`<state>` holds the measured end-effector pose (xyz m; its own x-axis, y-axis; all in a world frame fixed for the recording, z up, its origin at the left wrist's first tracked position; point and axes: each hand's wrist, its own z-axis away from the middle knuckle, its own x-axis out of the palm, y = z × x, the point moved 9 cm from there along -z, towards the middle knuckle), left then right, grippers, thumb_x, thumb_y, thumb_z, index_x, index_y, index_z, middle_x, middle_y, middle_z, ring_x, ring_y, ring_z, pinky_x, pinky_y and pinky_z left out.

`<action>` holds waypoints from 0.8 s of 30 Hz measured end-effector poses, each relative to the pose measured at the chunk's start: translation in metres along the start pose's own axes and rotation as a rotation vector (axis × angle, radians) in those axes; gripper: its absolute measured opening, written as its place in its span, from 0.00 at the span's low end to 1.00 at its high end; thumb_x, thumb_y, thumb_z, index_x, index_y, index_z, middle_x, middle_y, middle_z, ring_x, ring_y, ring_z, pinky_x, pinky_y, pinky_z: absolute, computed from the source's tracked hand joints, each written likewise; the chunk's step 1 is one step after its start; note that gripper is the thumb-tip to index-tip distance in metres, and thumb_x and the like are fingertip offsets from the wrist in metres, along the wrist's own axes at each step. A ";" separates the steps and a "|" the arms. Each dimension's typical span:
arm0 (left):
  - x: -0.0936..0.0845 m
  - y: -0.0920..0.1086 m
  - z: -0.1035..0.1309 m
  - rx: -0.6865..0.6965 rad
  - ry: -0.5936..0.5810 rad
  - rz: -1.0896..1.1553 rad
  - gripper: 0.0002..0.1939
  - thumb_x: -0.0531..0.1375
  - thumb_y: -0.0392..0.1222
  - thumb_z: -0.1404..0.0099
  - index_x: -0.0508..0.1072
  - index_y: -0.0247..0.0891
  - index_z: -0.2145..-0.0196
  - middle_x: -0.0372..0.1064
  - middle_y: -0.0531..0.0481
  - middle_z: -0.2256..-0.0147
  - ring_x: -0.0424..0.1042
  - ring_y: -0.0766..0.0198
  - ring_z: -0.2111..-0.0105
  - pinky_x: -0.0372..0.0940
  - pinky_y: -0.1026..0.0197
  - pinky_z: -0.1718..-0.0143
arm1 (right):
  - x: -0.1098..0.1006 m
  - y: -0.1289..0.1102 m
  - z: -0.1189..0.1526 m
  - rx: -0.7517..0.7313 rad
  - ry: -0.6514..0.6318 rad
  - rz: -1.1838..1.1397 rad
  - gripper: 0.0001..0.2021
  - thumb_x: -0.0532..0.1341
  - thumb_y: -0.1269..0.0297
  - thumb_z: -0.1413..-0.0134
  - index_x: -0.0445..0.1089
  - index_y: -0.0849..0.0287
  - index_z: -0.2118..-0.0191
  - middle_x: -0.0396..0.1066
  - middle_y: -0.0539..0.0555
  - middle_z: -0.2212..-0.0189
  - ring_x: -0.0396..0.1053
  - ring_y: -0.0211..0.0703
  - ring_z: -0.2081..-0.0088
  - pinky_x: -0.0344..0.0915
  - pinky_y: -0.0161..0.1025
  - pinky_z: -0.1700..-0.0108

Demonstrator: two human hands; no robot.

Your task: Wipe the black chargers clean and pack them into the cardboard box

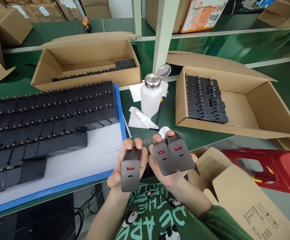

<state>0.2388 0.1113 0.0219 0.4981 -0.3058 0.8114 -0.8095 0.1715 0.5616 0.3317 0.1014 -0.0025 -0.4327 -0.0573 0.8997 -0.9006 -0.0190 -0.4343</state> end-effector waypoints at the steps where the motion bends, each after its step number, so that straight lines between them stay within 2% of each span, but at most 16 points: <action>1: 0.005 0.005 0.000 -0.008 -0.002 0.006 0.22 0.71 0.56 0.43 0.70 0.42 0.59 0.62 0.53 0.62 0.61 0.73 0.75 0.64 0.67 0.72 | -0.002 0.001 0.000 0.018 0.032 -0.012 0.27 0.65 0.37 0.59 0.62 0.41 0.54 0.63 0.51 0.59 0.61 0.43 0.69 0.61 0.40 0.70; 3: 0.020 0.015 0.002 -0.030 -0.047 0.034 0.21 0.68 0.59 0.38 0.71 0.41 0.59 0.62 0.53 0.62 0.58 0.75 0.79 0.60 0.69 0.78 | -0.009 0.003 0.000 0.037 0.116 -0.002 0.28 0.66 0.39 0.64 0.62 0.42 0.56 0.64 0.51 0.59 0.63 0.44 0.68 0.62 0.40 0.70; 5: 0.038 0.016 0.004 -0.136 -0.113 0.005 0.20 0.67 0.59 0.37 0.72 0.42 0.58 0.64 0.52 0.62 0.58 0.76 0.81 0.56 0.69 0.82 | -0.017 0.007 -0.001 0.044 0.198 0.032 0.29 0.66 0.39 0.66 0.62 0.44 0.56 0.65 0.51 0.59 0.65 0.45 0.66 0.65 0.43 0.67; 7: 0.050 0.006 0.006 -0.302 -0.134 -0.139 0.20 0.69 0.58 0.39 0.74 0.41 0.60 0.66 0.50 0.62 0.63 0.73 0.79 0.58 0.69 0.81 | -0.024 0.010 -0.001 0.031 0.249 0.068 0.30 0.65 0.39 0.65 0.62 0.45 0.55 0.66 0.52 0.58 0.66 0.46 0.66 0.68 0.47 0.62; 9: 0.052 0.000 0.008 -0.407 -0.101 -0.321 0.20 0.71 0.58 0.41 0.75 0.40 0.62 0.68 0.48 0.64 0.67 0.69 0.75 0.61 0.68 0.78 | -0.027 0.013 0.000 0.015 0.249 0.105 0.32 0.64 0.37 0.66 0.61 0.46 0.54 0.67 0.51 0.58 0.67 0.46 0.66 0.70 0.49 0.58; 11: 0.050 0.005 0.004 -0.375 -0.028 -0.439 0.21 0.71 0.59 0.42 0.75 0.40 0.63 0.68 0.47 0.65 0.66 0.68 0.75 0.61 0.68 0.78 | -0.025 0.016 0.003 0.015 0.222 0.149 0.34 0.65 0.37 0.68 0.60 0.46 0.54 0.69 0.52 0.59 0.69 0.48 0.65 0.71 0.50 0.58; 14: 0.039 0.017 -0.002 -0.271 0.135 -0.520 0.23 0.70 0.62 0.45 0.74 0.40 0.66 0.67 0.49 0.67 0.61 0.71 0.80 0.58 0.68 0.84 | -0.019 0.019 0.009 0.014 0.167 0.230 0.34 0.68 0.39 0.70 0.61 0.48 0.55 0.71 0.53 0.62 0.71 0.51 0.66 0.72 0.50 0.63; 17: 0.017 0.030 -0.005 -0.187 0.388 -0.582 0.25 0.72 0.62 0.51 0.73 0.40 0.69 0.67 0.51 0.67 0.65 0.70 0.78 0.64 0.69 0.81 | -0.008 0.005 0.014 -0.030 0.070 0.345 0.31 0.66 0.36 0.65 0.62 0.47 0.57 0.70 0.52 0.66 0.69 0.48 0.71 0.66 0.44 0.73; 19: 0.000 0.039 -0.002 -0.142 0.575 -0.608 0.25 0.75 0.59 0.54 0.73 0.40 0.69 0.69 0.51 0.64 0.71 0.66 0.72 0.70 0.69 0.75 | -0.002 -0.027 0.017 -0.080 0.000 0.428 0.29 0.65 0.34 0.61 0.64 0.45 0.56 0.70 0.51 0.66 0.67 0.45 0.73 0.62 0.40 0.76; 20: -0.006 0.042 0.000 -0.126 0.639 -0.611 0.25 0.75 0.58 0.56 0.74 0.40 0.68 0.70 0.50 0.63 0.72 0.64 0.70 0.72 0.69 0.73 | -0.001 -0.052 0.018 -0.111 -0.024 0.464 0.29 0.66 0.35 0.61 0.65 0.45 0.55 0.70 0.51 0.64 0.68 0.44 0.72 0.62 0.40 0.76; 21: -0.010 0.045 0.001 -0.113 0.682 -0.607 0.25 0.76 0.57 0.56 0.74 0.39 0.68 0.70 0.50 0.63 0.73 0.63 0.69 0.73 0.69 0.72 | -0.002 -0.084 0.017 -0.147 -0.038 0.518 0.29 0.68 0.39 0.62 0.66 0.44 0.54 0.70 0.51 0.61 0.70 0.44 0.69 0.64 0.40 0.73; 23: -0.015 0.049 0.005 -0.105 0.724 -0.592 0.25 0.75 0.58 0.56 0.74 0.40 0.68 0.70 0.51 0.62 0.72 0.64 0.69 0.73 0.69 0.73 | -0.006 -0.164 0.014 -0.255 -0.036 0.688 0.32 0.75 0.51 0.68 0.68 0.45 0.53 0.69 0.51 0.53 0.73 0.48 0.59 0.70 0.40 0.65; 24: -0.016 0.051 0.006 -0.108 0.733 -0.586 0.26 0.76 0.59 0.57 0.74 0.41 0.68 0.69 0.52 0.63 0.72 0.64 0.69 0.73 0.70 0.73 | -0.009 -0.203 0.010 -0.281 -0.002 1.050 0.30 0.73 0.51 0.61 0.66 0.45 0.49 0.68 0.53 0.48 0.72 0.49 0.55 0.71 0.41 0.62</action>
<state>0.1879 0.1189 0.0366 0.9176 0.2880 0.2738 -0.3531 0.2746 0.8944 0.5190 0.0960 0.0770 -0.9926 0.0867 0.0853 -0.0590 0.2698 -0.9611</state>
